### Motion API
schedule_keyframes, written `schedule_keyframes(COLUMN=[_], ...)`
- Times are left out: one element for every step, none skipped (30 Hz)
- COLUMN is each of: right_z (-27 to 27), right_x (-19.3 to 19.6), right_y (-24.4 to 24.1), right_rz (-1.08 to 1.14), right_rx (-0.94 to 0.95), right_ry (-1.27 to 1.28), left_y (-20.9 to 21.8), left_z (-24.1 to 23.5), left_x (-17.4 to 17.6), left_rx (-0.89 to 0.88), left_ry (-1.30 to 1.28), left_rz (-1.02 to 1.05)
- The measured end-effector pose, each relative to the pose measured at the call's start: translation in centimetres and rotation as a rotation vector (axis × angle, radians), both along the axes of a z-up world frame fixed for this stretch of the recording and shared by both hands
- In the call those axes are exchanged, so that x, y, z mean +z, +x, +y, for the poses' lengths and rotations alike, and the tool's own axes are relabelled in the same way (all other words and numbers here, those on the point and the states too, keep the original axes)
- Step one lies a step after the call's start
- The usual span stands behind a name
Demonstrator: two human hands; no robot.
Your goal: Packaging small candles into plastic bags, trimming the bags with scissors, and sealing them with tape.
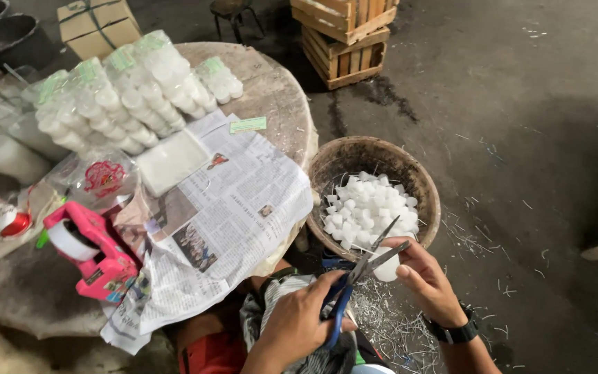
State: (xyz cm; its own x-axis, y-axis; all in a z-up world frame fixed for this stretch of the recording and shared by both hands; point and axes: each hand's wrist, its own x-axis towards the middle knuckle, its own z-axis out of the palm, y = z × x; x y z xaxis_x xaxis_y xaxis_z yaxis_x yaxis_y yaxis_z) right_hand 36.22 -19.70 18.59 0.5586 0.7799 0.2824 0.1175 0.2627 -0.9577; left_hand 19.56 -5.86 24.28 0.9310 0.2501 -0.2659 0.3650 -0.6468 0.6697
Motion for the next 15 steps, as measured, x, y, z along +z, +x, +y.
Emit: schedule_keyframes(right_z=[0.1,0.1,0.3,0.2,0.2,0.1,0.0,-0.1,-0.1,0.0,0.0,0.0,0.0,0.1,0.2], right_x=[-0.1,-0.3,-0.3,-0.4,-0.4,-0.9,-1.3,-1.7,-1.4,-1.0,-0.5,-0.8,-1.1,-1.3,-1.1], right_y=[0.0,0.0,-0.1,-0.1,-0.2,-0.1,0.0,0.1,-0.1,-0.2,-0.3,-0.2,-0.1,0.1,0.0], right_rz=[-0.012,-0.022,-0.019,0.038,0.096,0.1,0.124,0.146,0.149,0.157,0.165,0.166,0.216,0.266,0.267], right_rx=[0.003,0.004,0.011,0.034,0.057,0.057,0.067,0.074,0.071,0.064,0.056,0.052,0.037,0.026,0.026], right_ry=[0.021,0.042,0.04,0.053,0.065,0.062,0.07,0.079,0.077,0.061,0.046,0.044,0.052,0.061,0.06], left_y=[-0.1,-0.1,-0.1,0.0,0.0,0.0,0.0,0.1,-0.1,-0.3,-0.4,-0.5,-0.7,-0.9,-1.3], left_z=[0.0,0.0,0.1,0.0,0.0,-0.1,-0.2,-0.3,-0.5,-0.5,-0.6,-0.6,-0.5,-0.3,-0.2], left_x=[-0.1,-0.2,-0.3,-0.5,-0.7,-0.9,-1.1,-1.2,-1.5,-1.8,-2.0,-2.6,-3.2,-3.8,-4.1], left_rx=[-0.007,-0.017,-0.01,-0.013,-0.016,-0.015,0.0,0.012,0.009,0.018,0.028,0.024,0.047,0.073,0.073], left_ry=[0.012,0.024,0.022,0.035,0.048,0.044,0.047,0.05,0.048,-0.015,-0.077,-0.08,-0.05,-0.019,-0.02], left_rz=[-0.037,-0.073,-0.07,-0.057,-0.044,-0.04,-0.045,-0.051,-0.049,-0.083,-0.116,-0.115,-0.191,-0.269,-0.268])
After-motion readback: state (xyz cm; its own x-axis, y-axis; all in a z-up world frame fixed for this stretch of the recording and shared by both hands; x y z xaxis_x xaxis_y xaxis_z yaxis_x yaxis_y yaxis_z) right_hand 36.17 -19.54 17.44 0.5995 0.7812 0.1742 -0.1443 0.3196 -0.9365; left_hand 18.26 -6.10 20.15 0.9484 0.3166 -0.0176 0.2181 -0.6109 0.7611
